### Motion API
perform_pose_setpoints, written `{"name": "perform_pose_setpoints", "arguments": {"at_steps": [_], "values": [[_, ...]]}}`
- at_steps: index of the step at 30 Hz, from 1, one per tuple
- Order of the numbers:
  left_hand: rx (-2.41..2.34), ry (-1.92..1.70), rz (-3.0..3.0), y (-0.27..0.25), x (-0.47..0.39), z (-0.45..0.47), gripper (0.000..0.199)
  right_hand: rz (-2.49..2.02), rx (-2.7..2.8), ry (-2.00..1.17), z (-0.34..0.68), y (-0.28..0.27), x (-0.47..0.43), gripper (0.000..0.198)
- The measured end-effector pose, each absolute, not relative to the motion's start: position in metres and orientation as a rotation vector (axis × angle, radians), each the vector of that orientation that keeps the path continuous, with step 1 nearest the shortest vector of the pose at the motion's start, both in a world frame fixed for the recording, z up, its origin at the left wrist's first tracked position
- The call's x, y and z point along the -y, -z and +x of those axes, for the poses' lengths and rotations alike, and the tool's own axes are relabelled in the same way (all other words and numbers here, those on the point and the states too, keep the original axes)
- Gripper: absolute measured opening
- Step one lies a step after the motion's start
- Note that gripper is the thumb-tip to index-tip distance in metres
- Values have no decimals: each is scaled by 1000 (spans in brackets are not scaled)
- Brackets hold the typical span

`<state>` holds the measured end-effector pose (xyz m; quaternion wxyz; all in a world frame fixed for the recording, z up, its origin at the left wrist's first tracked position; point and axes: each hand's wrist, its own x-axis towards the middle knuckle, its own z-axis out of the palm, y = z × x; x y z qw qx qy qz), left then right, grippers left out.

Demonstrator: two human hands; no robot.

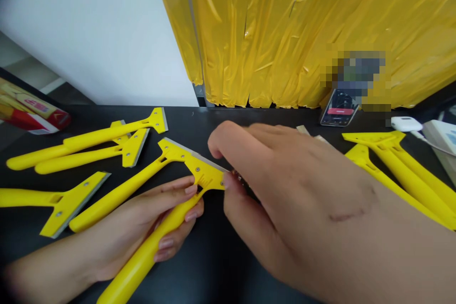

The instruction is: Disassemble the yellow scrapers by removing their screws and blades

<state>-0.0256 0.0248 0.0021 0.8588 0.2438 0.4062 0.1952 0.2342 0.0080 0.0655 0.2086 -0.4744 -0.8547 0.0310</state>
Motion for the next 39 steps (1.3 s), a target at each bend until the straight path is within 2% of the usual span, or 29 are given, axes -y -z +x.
{"name": "perform_pose_setpoints", "arguments": {"at_steps": [3,7,9,12,14,16,18,20,24,27,30,33,35,39], "values": [[-844,-396,512,-3,-25,-26,22,-1375,2428,-15,234,-67,-10,20],[-849,-413,531,-3,-25,-26,21,-1352,2404,-155,232,-74,-11,25],[-847,-414,541,-3,-25,-26,19,-1344,2365,-254,231,-76,-11,13],[-838,-410,556,-3,-25,-26,18,-1337,2358,-384,232,-75,-9,14],[-834,-415,568,-3,-25,-26,18,-1340,2380,-354,233,-73,-7,10],[-833,-416,575,-3,-24,-26,19,-1338,2376,-286,232,-71,-6,20],[-835,-413,568,-2,-24,-27,19,-1341,2333,-297,231,-72,-8,17],[-829,-403,553,-3,-25,-28,19,-1321,2247,-367,229,-75,-12,11],[-794,-414,536,-4,-29,-29,14,-1342,1910,-508,233,-83,-21,21],[-775,-481,601,-7,-32,-30,14,-1342,1657,-767,239,-85,-25,18],[-832,-540,810,-14,-33,-32,21,-1419,1646,-880,241,-75,-23,16],[-974,-525,1292,-20,-30,-37,28,-1536,1704,-916,238,-54,-16,31],[-1024,-527,1706,-21,-27,-41,28,-1561,1664,-1087,236,-39,-12,41],[-1010,-495,2291,-12,-26,-46,49,-1518,1566,-1481,227,-21,-6,46]]}}
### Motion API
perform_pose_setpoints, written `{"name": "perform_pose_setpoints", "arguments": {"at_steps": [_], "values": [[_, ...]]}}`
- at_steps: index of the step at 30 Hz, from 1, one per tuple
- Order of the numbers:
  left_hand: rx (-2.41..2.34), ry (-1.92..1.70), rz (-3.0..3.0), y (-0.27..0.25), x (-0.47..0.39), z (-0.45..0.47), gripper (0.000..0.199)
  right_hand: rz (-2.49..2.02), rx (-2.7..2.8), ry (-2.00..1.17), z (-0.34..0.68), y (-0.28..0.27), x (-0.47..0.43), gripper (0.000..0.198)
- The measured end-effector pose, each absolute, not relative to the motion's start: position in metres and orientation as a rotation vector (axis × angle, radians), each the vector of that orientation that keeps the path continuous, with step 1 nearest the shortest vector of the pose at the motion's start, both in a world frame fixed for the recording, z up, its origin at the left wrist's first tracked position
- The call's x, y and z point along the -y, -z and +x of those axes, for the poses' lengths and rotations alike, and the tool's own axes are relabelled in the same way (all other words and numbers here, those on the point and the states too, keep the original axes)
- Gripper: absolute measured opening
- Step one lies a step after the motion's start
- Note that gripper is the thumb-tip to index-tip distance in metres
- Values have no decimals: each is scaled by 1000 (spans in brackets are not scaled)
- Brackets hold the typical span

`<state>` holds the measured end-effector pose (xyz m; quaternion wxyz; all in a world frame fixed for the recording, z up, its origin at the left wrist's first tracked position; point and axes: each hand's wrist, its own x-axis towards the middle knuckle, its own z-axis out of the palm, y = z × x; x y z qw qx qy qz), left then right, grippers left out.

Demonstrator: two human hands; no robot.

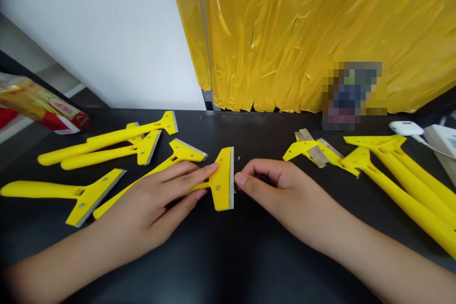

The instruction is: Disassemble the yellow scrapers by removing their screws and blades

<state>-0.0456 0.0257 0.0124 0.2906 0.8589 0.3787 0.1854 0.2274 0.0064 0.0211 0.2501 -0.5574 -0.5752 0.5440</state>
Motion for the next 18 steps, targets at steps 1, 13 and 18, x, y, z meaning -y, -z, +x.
{"name": "perform_pose_setpoints", "arguments": {"at_steps": [1,13,18], "values": [[-1021,-471,2358,-10,-26,-46,49,-1517,1537,-1525,225,-19,-6,44],[-1105,-484,2708,0,-25,-43,46,-1456,937,-1798,207,-4,-4,43],[-1121,-454,2648,3,-27,-42,46,-1387,834,-1913,209,2,-5,40]]}}
